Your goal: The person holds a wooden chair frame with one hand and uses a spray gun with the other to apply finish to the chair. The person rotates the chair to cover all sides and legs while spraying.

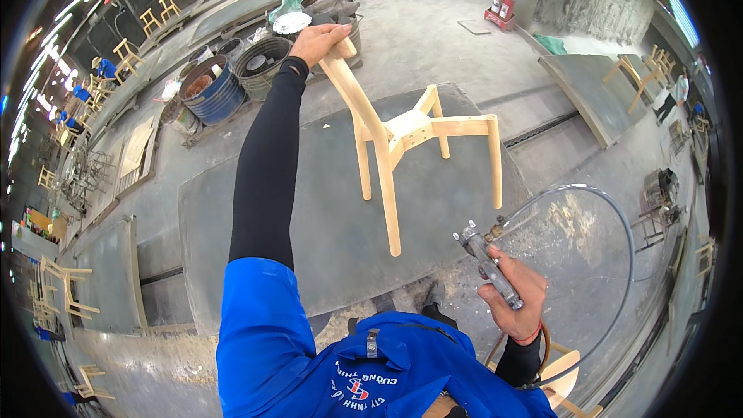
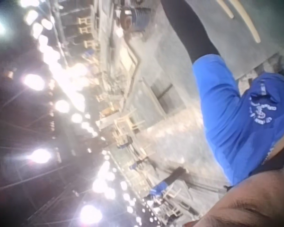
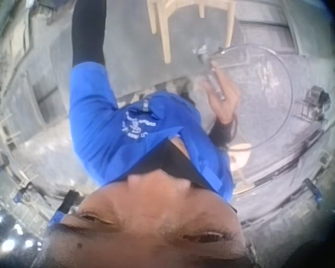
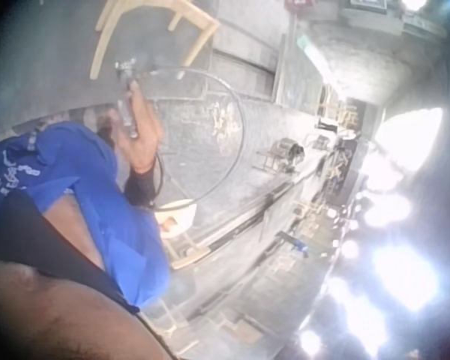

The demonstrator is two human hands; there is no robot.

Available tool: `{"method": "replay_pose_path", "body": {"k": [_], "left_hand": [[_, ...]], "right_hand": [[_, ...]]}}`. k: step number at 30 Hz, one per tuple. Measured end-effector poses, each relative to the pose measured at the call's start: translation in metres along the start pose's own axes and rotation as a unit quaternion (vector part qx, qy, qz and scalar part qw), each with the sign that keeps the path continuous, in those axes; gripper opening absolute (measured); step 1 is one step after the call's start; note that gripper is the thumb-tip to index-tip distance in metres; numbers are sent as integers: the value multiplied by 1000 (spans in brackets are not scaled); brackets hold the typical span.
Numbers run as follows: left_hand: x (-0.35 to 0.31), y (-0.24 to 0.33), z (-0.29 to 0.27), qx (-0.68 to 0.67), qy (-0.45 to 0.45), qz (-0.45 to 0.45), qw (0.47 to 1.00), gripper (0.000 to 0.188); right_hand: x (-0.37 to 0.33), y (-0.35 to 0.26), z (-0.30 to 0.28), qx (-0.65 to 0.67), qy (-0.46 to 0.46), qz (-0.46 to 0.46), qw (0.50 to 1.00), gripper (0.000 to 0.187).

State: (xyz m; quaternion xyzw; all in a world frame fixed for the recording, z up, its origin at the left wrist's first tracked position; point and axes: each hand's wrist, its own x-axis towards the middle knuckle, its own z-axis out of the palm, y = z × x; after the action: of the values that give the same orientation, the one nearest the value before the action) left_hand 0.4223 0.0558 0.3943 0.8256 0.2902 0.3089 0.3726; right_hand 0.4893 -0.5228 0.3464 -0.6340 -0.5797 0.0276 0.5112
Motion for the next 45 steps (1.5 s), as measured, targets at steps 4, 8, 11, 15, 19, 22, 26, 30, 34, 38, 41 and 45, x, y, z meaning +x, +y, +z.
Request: {"method": "replay_pose_path", "body": {"k": [4,8,11,15,19,22,26,30,34,38,41,45], "left_hand": [[-5,6,0,-31,-13,-6,999,49],[-10,10,0,-10,-2,8,1000,50],[-15,15,0,-9,3,-3,1000,50],[-27,25,6,-40,6,8,999,49],[-45,38,34,66,89,21,994,44],[-68,51,78,168,243,176,939,28],[-157,68,158,120,273,271,915,18],[-234,71,200,120,221,335,908,20],[-241,41,160,52,160,308,936,21],[-224,8,98,54,135,229,963,11],[-211,-6,77,-8,162,148,975,29],[-206,-13,68,-15,158,97,982,50]], "right_hand": [[0,3,2,35,18,20,999,60],[10,-1,-6,36,28,4,999,60],[19,2,-10,46,31,-16,998,61],[19,12,-12,56,30,0,998,60],[12,19,-22,66,-16,79,995,58],[7,30,-33,58,-46,164,984,54],[-38,55,-46,81,-62,302,948,50],[-65,74,-58,84,-88,377,918,49],[-60,72,-57,132,-76,360,920,48],[-39,63,-52,151,-67,276,947,51],[-22,53,-51,170,-27,192,966,58],[-13,43,-55,188,-1,121,975,57]]}}
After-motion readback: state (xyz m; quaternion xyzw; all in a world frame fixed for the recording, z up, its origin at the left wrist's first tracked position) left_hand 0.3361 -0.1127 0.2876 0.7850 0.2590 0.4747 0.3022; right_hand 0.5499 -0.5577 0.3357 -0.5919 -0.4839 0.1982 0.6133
